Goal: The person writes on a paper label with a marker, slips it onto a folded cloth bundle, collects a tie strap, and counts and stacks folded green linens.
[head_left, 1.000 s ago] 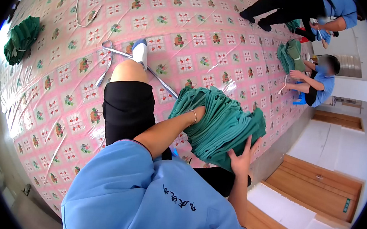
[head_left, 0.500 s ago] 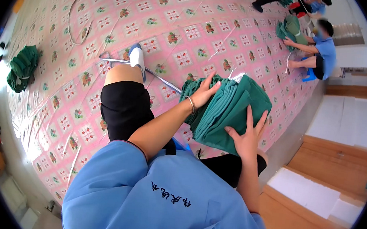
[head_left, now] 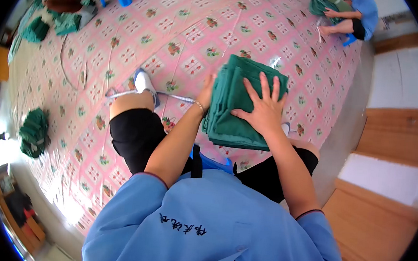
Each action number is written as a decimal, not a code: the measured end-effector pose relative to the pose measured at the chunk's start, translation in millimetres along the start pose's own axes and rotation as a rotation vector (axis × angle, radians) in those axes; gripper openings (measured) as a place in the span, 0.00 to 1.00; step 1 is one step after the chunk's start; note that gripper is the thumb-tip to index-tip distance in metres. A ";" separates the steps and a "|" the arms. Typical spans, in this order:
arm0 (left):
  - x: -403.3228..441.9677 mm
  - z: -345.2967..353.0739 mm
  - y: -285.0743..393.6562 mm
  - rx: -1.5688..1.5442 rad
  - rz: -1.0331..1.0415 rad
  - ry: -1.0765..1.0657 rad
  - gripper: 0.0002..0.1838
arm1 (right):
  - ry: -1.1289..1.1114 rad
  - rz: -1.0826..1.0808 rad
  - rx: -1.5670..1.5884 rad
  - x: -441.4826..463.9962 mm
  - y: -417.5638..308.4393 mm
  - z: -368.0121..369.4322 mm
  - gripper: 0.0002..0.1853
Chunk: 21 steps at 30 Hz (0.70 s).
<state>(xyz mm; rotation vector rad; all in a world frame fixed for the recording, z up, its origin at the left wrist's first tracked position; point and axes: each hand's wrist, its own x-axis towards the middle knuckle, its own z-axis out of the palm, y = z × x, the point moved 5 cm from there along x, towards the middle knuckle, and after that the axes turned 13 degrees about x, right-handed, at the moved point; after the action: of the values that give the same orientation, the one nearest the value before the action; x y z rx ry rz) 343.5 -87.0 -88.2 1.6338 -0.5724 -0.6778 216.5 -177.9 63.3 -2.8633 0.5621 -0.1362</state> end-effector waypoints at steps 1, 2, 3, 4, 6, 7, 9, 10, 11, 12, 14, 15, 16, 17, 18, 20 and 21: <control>-3.0 -12.1 30.3 0.082 0.058 0.095 0.32 | 0.018 -0.008 0.017 1.2 -0.5 -2.4 0.49; -9.2 -23.0 64.8 0.159 0.115 0.189 0.32 | 0.032 -0.016 0.035 0.6 -1.8 -5.1 0.49; -19.7 -23.7 103.6 0.356 0.244 0.202 0.33 | 0.045 -0.025 0.051 -0.7 -2.3 -7.6 0.49; -31.3 -24.1 142.1 0.548 0.374 0.241 0.34 | 0.097 -0.059 0.078 -2.8 -2.3 -9.7 0.43; -53.6 7.0 181.8 0.885 0.715 0.071 0.37 | 0.111 -0.078 0.108 -4.5 9.6 -1.5 0.38; -61.7 27.5 189.4 0.904 0.849 -0.050 0.39 | 0.119 -0.088 0.123 -2.4 17.7 4.5 0.35; -63.1 61.4 171.8 0.976 0.905 -0.305 0.42 | 0.134 -0.020 0.329 5.5 41.6 -2.2 0.28; -60.3 66.2 167.3 0.993 0.860 -0.334 0.43 | 0.199 -0.042 0.480 0.8 56.2 -6.6 0.28; -58.4 69.0 164.8 1.009 0.817 -0.367 0.45 | 0.270 -0.066 0.628 -6.1 71.5 -10.8 0.28; -57.0 73.0 165.7 1.068 0.826 -0.384 0.45 | 0.278 -0.020 0.602 -16.3 77.3 -13.5 0.30; -61.9 83.0 160.4 1.197 0.828 -0.412 0.46 | 0.205 0.147 0.732 -36.2 79.9 -8.3 0.38; -66.1 88.3 159.9 1.213 0.823 -0.421 0.46 | 0.181 0.166 0.778 -40.9 83.7 -7.5 0.38; -69.5 91.7 161.0 1.233 0.817 -0.429 0.46 | 0.159 0.182 0.829 -44.6 86.6 -5.3 0.39; -70.2 94.7 163.1 1.257 0.811 -0.437 0.45 | 0.139 0.195 0.883 -46.8 90.0 -1.9 0.41; -67.9 97.3 166.7 1.236 0.796 -0.441 0.45 | 0.166 0.171 0.846 -48.6 93.3 -0.8 0.38; -64.7 104.1 182.8 1.343 0.863 -0.488 0.45 | 0.168 0.157 0.891 -43.9 98.9 4.4 0.36; -60.6 107.9 185.7 1.411 0.912 -0.523 0.46 | 0.169 0.145 0.913 -40.6 101.4 7.4 0.35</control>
<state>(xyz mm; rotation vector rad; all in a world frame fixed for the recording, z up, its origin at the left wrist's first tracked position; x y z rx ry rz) 224.8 -150.3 89.8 2.0427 -2.3659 0.1375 143.3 -252.5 30.6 -1.9303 0.5460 -0.4739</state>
